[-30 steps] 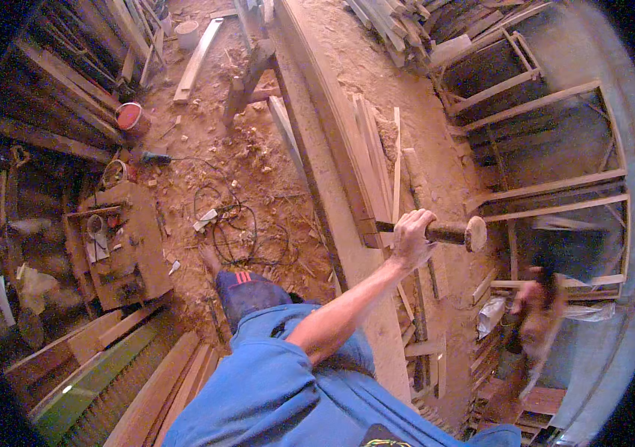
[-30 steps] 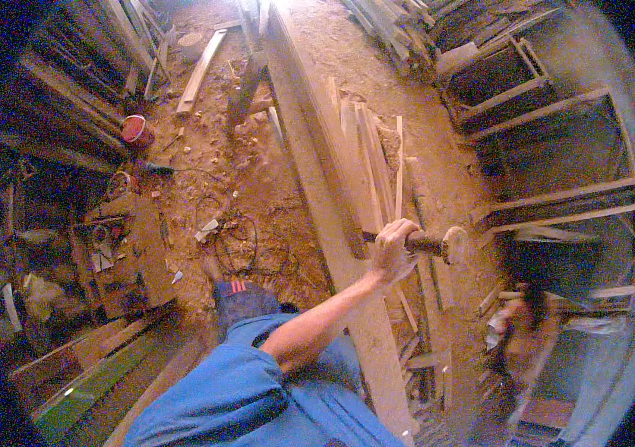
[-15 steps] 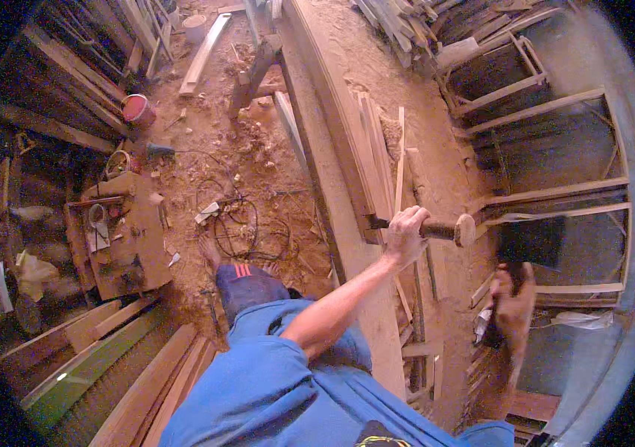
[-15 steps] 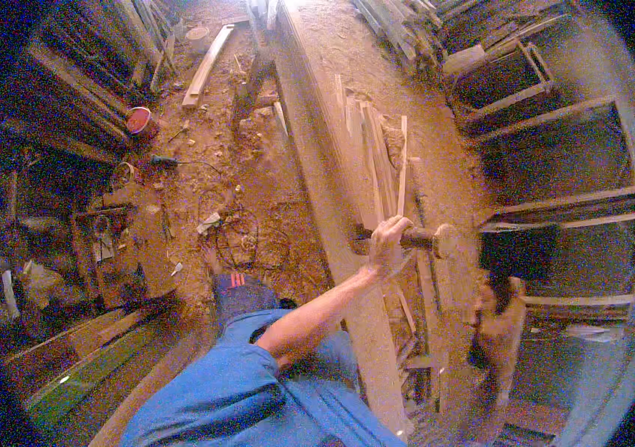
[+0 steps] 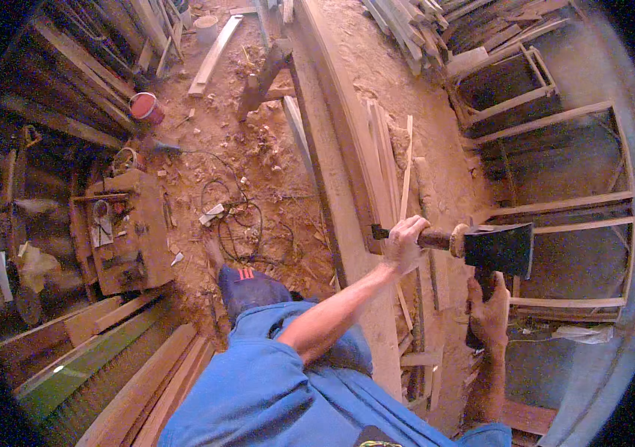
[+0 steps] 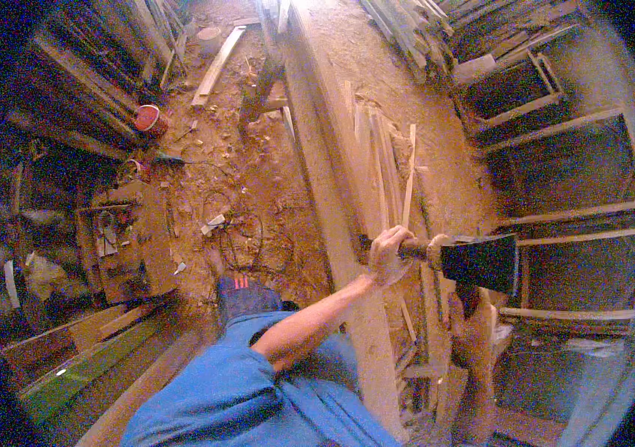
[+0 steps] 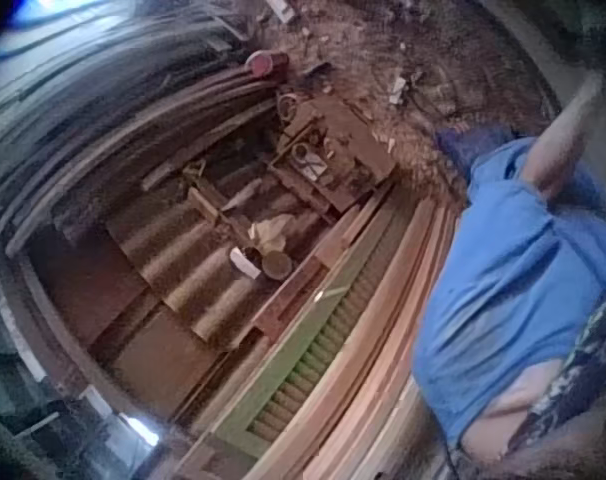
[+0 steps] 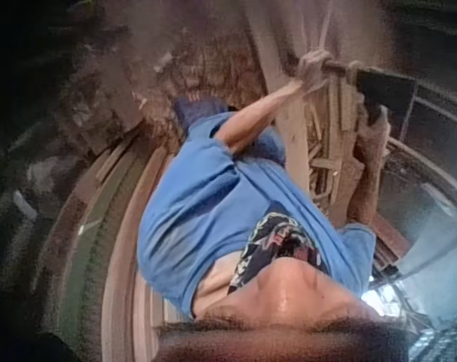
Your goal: The person uses a circular saw to cut a plank of wood, then uses a chisel and mallet to shape the cut piece. The person handles the wood and tools directly, performing cuts and chiseling actions in a workshop environment.
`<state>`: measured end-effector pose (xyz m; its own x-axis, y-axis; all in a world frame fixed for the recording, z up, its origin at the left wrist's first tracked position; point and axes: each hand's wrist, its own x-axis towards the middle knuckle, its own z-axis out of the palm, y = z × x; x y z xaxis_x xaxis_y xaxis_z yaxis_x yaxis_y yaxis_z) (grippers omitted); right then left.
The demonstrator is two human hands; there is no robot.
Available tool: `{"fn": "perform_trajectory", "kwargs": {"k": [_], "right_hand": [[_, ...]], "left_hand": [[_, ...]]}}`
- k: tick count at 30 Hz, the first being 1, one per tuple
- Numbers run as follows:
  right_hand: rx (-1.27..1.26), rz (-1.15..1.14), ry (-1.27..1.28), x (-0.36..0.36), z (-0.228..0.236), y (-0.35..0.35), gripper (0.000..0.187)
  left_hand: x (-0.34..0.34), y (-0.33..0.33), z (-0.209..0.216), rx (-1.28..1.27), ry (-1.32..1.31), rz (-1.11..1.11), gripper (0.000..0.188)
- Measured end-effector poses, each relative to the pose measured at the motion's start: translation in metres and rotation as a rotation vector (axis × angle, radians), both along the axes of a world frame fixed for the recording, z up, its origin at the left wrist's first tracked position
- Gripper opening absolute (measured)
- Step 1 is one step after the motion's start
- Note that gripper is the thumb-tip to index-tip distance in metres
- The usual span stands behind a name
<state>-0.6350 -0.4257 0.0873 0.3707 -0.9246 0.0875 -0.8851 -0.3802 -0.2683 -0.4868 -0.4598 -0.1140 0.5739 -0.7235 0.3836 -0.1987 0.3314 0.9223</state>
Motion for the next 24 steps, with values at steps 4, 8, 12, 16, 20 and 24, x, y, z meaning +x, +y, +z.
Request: {"fn": "perform_trajectory", "kwargs": {"k": [4,8,12,16,20,24], "right_hand": [[0.223,-0.092,-0.55,-0.004,0.052,0.016,0.034],[-0.01,0.248,-1.299,0.005,0.063,0.013,0.032],[-0.297,0.168,0.074,0.01,0.001,-0.001,0.032],[0.163,-0.117,-0.167,-0.006,0.019,0.003,0.028],[0.262,0.086,-1.218,-0.008,0.054,0.01,0.022],[-0.097,0.269,-0.578,0.002,0.008,0.006,0.023]], "left_hand": [[0.001,0.006,-0.003,0.007,-0.003,-0.032,0.029],[0.004,0.004,-0.005,0.003,0.025,-0.065,0.025],[0.003,0.003,-0.005,-0.041,0.043,-0.017,0.023],[0.005,0.007,-0.004,-0.053,0.043,-0.038,0.022],[0.003,0.003,-0.007,-0.033,0.048,-0.023,0.02],[0.0,0.001,-0.019,-0.053,0.018,-0.008,0.02]]}}
